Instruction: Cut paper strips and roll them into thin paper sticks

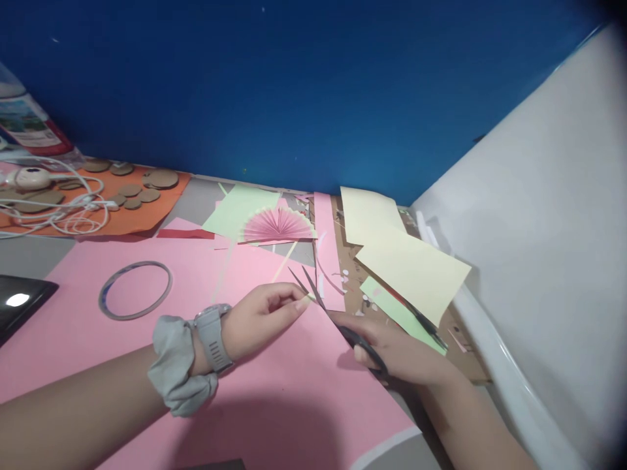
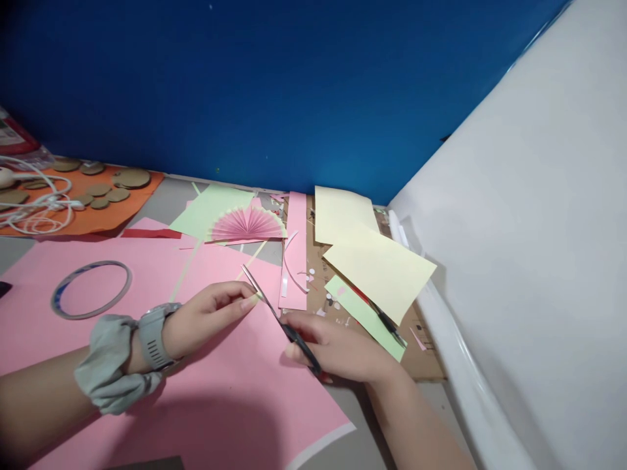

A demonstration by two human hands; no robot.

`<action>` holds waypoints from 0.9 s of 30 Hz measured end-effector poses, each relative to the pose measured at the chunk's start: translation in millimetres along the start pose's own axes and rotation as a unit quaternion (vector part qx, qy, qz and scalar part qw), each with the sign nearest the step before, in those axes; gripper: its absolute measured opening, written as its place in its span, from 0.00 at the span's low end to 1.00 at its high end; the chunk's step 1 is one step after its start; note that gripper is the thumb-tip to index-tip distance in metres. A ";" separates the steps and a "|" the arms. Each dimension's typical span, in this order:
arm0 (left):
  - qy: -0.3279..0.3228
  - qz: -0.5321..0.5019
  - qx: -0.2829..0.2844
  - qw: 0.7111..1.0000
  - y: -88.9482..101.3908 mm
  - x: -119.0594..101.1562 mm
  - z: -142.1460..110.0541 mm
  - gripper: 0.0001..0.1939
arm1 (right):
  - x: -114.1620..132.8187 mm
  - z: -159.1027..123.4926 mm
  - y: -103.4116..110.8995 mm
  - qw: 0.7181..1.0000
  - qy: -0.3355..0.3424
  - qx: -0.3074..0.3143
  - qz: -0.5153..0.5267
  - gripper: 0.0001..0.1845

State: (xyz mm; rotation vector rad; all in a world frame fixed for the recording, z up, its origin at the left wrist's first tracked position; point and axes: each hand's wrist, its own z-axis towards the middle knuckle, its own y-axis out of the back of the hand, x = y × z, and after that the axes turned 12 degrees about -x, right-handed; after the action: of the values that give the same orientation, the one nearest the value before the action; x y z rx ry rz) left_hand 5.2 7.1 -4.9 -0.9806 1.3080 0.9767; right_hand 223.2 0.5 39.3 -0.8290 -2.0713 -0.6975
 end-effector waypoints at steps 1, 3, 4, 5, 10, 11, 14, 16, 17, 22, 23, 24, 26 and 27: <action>0.000 0.000 -0.001 1.000 0.1 -0.1 0.1 0.10 | 0.2 0.1 0.1 1.000 -0.005 0.001 0.001 0.15; 0.001 -0.001 -0.001 1.000 0.1 -0.1 0.4 0.10 | 1.4 0.3 0.2 1.000 -0.013 0.010 0.001 0.15; 0.001 -0.002 -0.001 1.000 0.1 0.0 0.5 0.10 | 2.2 0.4 0.1 1.000 -0.015 0.013 0.002 0.15; 0.001 -0.002 -0.001 1.000 0.1 -0.1 0.6 0.10 | 2.9 0.5 -0.1 1.000 -0.017 0.013 0.004 0.14; -0.002 0.001 -0.001 1.000 -0.1 -1.4 0.3 0.10 | 2.6 1.7 -1.9 1.000 -0.008 0.001 0.008 0.17; -0.003 0.002 -0.001 1.000 0.0 -1.9 0.2 0.10 | 2.0 2.0 -2.0 1.000 -0.002 0.003 0.009 0.18; -0.002 0.006 -0.001 1.000 0.3 -3.0 -0.1 0.10 | 0.2 2.4 -1.7 1.000 0.008 0.011 0.016 0.19; 0.000 0.009 -0.002 1.000 0.5 -3.4 -0.2 0.10 | -0.8 2.3 -1.2 1.000 0.008 0.013 0.021 0.20; 0.001 0.010 -0.002 1.000 0.5 -3.6 -0.2 0.10 | -1.1 2.2 -1.1 1.000 0.008 0.013 0.023 0.20; 0.004 0.012 -0.001 1.000 0.3 -4.4 -0.1 0.10 | -1.5 1.6 -1.0 1.000 0.007 -0.001 0.015 0.19; 0.004 0.012 -0.001 1.000 0.2 -4.4 -0.2 0.10 | -1.3 1.4 -1.1 1.000 0.005 -0.002 0.014 0.19; 0.005 0.011 -0.001 1.000 0.1 -4.3 -0.2 0.10 | -1.2 1.3 -1.3 1.000 0.002 -0.004 0.013 0.20; 0.007 0.009 -0.001 1.000 -0.1 -3.9 -0.3 0.10 | -1.4 1.1 -1.6 1.000 -0.001 -0.011 0.008 0.20; 0.008 0.008 -0.001 1.000 -0.1 -3.8 -0.2 0.10 | -1.7 1.1 -1.7 1.000 -0.002 -0.015 0.005 0.20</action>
State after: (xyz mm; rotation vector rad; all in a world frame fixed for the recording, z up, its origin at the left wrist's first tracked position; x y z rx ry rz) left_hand 5.2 6.8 -1.1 -0.9828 1.3287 0.9844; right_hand 222.2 -0.4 37.0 -0.8577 -2.0637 -0.7249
